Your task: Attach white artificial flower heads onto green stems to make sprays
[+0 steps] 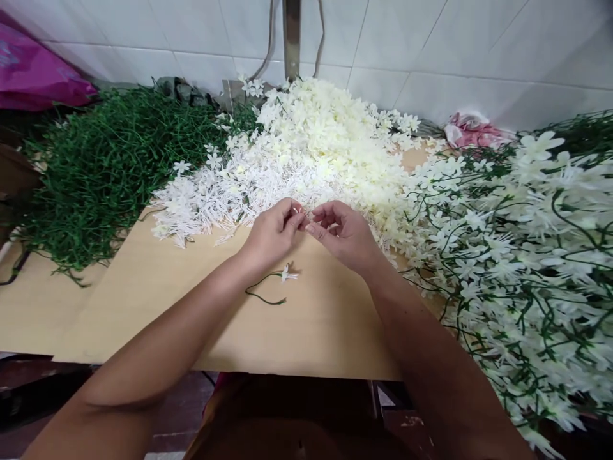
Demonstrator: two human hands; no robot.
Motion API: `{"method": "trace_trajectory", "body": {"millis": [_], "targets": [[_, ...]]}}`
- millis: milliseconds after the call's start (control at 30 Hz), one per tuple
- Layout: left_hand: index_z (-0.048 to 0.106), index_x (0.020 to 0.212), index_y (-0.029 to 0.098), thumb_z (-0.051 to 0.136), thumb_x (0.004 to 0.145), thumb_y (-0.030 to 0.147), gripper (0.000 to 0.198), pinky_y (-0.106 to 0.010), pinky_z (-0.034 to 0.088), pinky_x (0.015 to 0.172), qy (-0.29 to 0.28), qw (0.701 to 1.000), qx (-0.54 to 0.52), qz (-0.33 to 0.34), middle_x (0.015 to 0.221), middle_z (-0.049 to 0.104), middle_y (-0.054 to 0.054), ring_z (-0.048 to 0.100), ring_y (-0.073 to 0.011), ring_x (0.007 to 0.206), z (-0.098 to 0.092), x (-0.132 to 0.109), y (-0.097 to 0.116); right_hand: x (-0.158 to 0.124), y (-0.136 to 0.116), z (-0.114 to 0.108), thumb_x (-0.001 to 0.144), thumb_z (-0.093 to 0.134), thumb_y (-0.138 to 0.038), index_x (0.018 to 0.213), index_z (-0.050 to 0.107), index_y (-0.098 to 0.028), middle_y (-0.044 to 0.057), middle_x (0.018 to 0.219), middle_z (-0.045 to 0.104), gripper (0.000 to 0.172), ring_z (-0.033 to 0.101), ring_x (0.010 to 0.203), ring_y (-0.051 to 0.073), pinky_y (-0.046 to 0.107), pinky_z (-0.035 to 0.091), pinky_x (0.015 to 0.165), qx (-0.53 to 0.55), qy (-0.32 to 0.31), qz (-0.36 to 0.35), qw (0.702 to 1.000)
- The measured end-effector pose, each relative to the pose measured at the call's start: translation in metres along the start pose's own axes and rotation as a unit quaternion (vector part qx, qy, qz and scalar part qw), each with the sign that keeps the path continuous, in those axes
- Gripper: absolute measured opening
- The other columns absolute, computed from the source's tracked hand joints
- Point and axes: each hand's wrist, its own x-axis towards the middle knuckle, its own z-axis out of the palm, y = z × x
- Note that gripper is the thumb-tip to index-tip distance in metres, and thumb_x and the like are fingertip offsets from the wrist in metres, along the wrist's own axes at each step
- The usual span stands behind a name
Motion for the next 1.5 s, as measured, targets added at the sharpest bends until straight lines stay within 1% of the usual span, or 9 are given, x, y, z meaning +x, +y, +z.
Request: {"method": "trace_trajectory", "body": {"millis": [200,500,700,767,833,933,1100,1333,1500], "targets": [[0.055,0.093,0.021,0.052,0.081,0.017,0.013,-0.027,0.035,0.06,-0.037,0.963,0.264,0.023,0.074,0.064,0.001,0.053,-0.0136,0.063,0.0,-0.005,0.01,-0.001,0.011,0.006,0.075,0.069,-0.034,0.082,0.061,-0.019,-0.001,0.073,0.063,0.018,0.055,0.064,0.01,0.027,0.047,0.064,0.071,-0.012,0.035,0.997],[0.055,0.085,0.018,0.067,0.07,0.02,0.019,-0.026,0.044,0.059,-0.134,0.989,-0.051,-0.046,0.058,0.059,0.004,0.058,-0.0118,0.057,-0.008,0.024,0.009,0.01,0.017,-0.001,0.058,0.083,-0.04,0.075,0.065,-0.019,-0.004,0.062,0.062,0.033,0.052,0.054,0.007,0.025,0.047,0.056,0.257,-0.015,0.123,0.958],[0.057,0.087,0.017,0.07,0.071,0.027,0.023,-0.027,0.047,0.06,-0.166,0.977,-0.114,-0.077,0.061,0.062,0.001,0.059,-0.0121,0.056,-0.008,0.033,0.012,0.011,0.023,-0.002,0.055,0.084,-0.046,0.075,0.063,-0.021,-0.005,0.065,0.062,0.039,0.053,0.056,0.007,0.024,0.045,0.055,0.314,-0.024,0.118,0.942],[0.059,0.085,0.016,0.064,0.077,0.028,0.016,-0.029,0.048,0.064,-0.149,0.985,-0.062,-0.065,0.065,0.062,-0.001,0.059,-0.0135,0.062,-0.007,0.038,0.009,0.012,0.027,0.0,0.06,0.082,-0.044,0.073,0.062,-0.02,-0.005,0.059,0.059,0.034,0.049,0.051,0.006,0.024,0.042,0.053,0.282,0.006,0.096,0.955],[0.062,0.085,0.016,0.058,0.081,0.025,0.01,-0.033,0.048,0.073,-0.068,0.996,0.055,-0.011,0.075,0.063,-0.003,0.058,-0.0153,0.072,-0.007,0.048,0.003,0.013,0.03,0.0,0.063,0.079,-0.043,0.071,0.062,-0.019,-0.006,0.054,0.056,0.03,0.046,0.049,0.006,0.023,0.04,0.051,0.239,0.049,0.08,0.966],[0.069,0.093,0.02,0.058,0.079,0.015,0.018,-0.039,0.043,0.09,0.047,0.962,0.257,0.08,0.093,0.06,-0.006,0.055,-0.0215,0.095,-0.008,0.07,-0.008,0.015,0.034,0.0,0.064,0.076,-0.043,0.069,0.061,-0.019,-0.006,0.053,0.054,0.029,0.046,0.05,0.007,0.023,0.039,0.051,0.208,0.088,0.077,0.971],[0.07,0.076,0.018,0.06,0.077,0.016,0.011,-0.041,0.04,0.094,0.021,0.927,0.364,0.085,0.088,0.056,-0.008,0.051,-0.026,0.1,-0.018,0.097,-0.015,0.016,0.037,-0.002,0.065,0.075,-0.041,0.068,0.06,-0.019,-0.005,0.055,0.056,0.027,0.05,0.052,0.007,0.024,0.041,0.054,0.2,0.093,0.072,0.973],[0.065,0.077,0.015,0.064,0.074,0.026,0.011,-0.031,0.045,0.075,0.07,0.993,0.091,-0.014,0.078,0.061,-0.003,0.052,-0.0139,0.073,-0.035,0.077,0.001,0.014,0.031,0.001,0.063,0.079,-0.045,0.071,0.06,-0.019,-0.002,0.063,0.064,0.033,0.06,0.06,0.01,0.027,0.051,0.063,0.237,0.096,0.087,0.963],[0.059,0.074,0.017,0.071,0.066,0.03,0.019,-0.025,0.041,0.06,0.012,0.983,-0.138,-0.123,0.066,0.054,0.001,0.049,-0.0088,0.058,-0.029,0.05,0.008,0.012,0.029,0.007,0.057,0.085,-0.045,0.074,0.063,-0.02,-0.002,0.068,0.069,0.037,0.065,0.063,0.011,0.03,0.056,0.068,0.301,0.083,0.127,0.941]]}}
